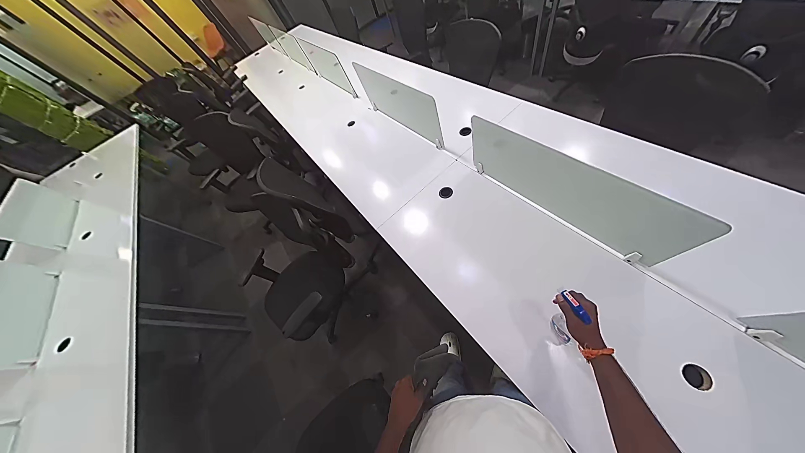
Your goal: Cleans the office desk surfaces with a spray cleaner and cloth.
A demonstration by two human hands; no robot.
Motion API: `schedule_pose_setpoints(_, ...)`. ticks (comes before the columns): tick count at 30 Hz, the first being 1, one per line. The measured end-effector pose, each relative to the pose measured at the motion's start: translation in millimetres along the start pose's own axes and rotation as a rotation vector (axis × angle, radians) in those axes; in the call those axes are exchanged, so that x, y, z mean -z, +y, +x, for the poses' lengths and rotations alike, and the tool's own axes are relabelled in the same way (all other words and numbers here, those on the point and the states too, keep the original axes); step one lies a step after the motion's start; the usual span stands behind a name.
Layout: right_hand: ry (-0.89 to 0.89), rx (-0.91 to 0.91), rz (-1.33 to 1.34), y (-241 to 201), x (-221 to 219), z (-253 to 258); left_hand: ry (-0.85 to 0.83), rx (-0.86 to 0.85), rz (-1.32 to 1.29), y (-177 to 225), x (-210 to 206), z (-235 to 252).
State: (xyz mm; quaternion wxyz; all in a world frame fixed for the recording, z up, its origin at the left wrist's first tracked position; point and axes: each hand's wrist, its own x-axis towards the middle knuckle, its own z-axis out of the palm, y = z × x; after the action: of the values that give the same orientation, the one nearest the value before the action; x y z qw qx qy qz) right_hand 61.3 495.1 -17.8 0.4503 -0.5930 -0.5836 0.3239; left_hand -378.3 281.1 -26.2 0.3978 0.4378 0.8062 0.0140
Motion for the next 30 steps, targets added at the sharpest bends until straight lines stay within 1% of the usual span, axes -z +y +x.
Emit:
schedule_pose_setpoints(4, -0.234, 0.125, -0.333, -2, -20, -4, -0.015, 0.025, 0.0, -4, 6, 16)
schedule_pose_setpoints(6, -0.319, 0.141, -0.403, -4, -33, -18, -0.016, 0.03, -0.008, -6, 13, 24)
schedule_pose_setpoints(7, -0.34, 0.138, -0.398, -3, -40, -24, -0.012, 0.032, -0.018, -6, 16, 28)
schedule_pose_setpoints(9, -0.37, 0.092, -0.3, -2, -54, -32, -0.019, 0.041, -0.022, -10, 21, 34)
schedule_pose_setpoints(11, -0.352, 0.038, -0.077, -5, -74, -29, -0.03, 0.035, -0.018, -13, 25, 41)
schedule_pose_setpoints(13, -0.321, 0.01, 0.094, -15, -103, -15, -0.052, 0.041, -0.01, -13, 30, 49)
schedule_pose_setpoints(15, -0.266, 0.006, 0.129, -35, -137, 5, -0.064, 0.055, 0.0, -11, 37, 55)
schedule_pose_setpoints(16, -0.24, 0.01, 0.094, -46, -155, 17, -0.066, 0.059, 0.002, -10, 40, 57)
schedule_pose_setpoints(18, -0.231, 0.034, -0.099, -70, -191, 41, -0.051, 0.046, -0.008, -10, 46, 60)
schedule_pose_setpoints(20, -0.304, 0.075, -0.295, -91, -222, 59, -0.031, 0.037, -0.013, -14, 53, 61)
schedule_pose_setpoints(22, -0.375, 0.111, -0.366, -101, -242, 75, -0.004, 0.036, -0.035, -21, 57, 61)
schedule_pose_setpoints(24, -0.372, 0.115, -0.28, -99, -250, 90, 0.023, 0.04, -0.059, -31, 59, 58)
schedule_pose_setpoints(26, -0.321, 0.104, -0.04, -89, -244, 108, 0.038, 0.058, -0.067, -41, 59, 55)
schedule_pose_setpoints(28, -0.218, 0.078, 0.199, -78, -228, 126, 0.034, 0.08, -0.06, -50, 56, 52)
schedule_pose_setpoints(30, -0.081, 0.025, 0.341, -68, -203, 143, 0.012, 0.099, -0.048, -55, 52, 50)
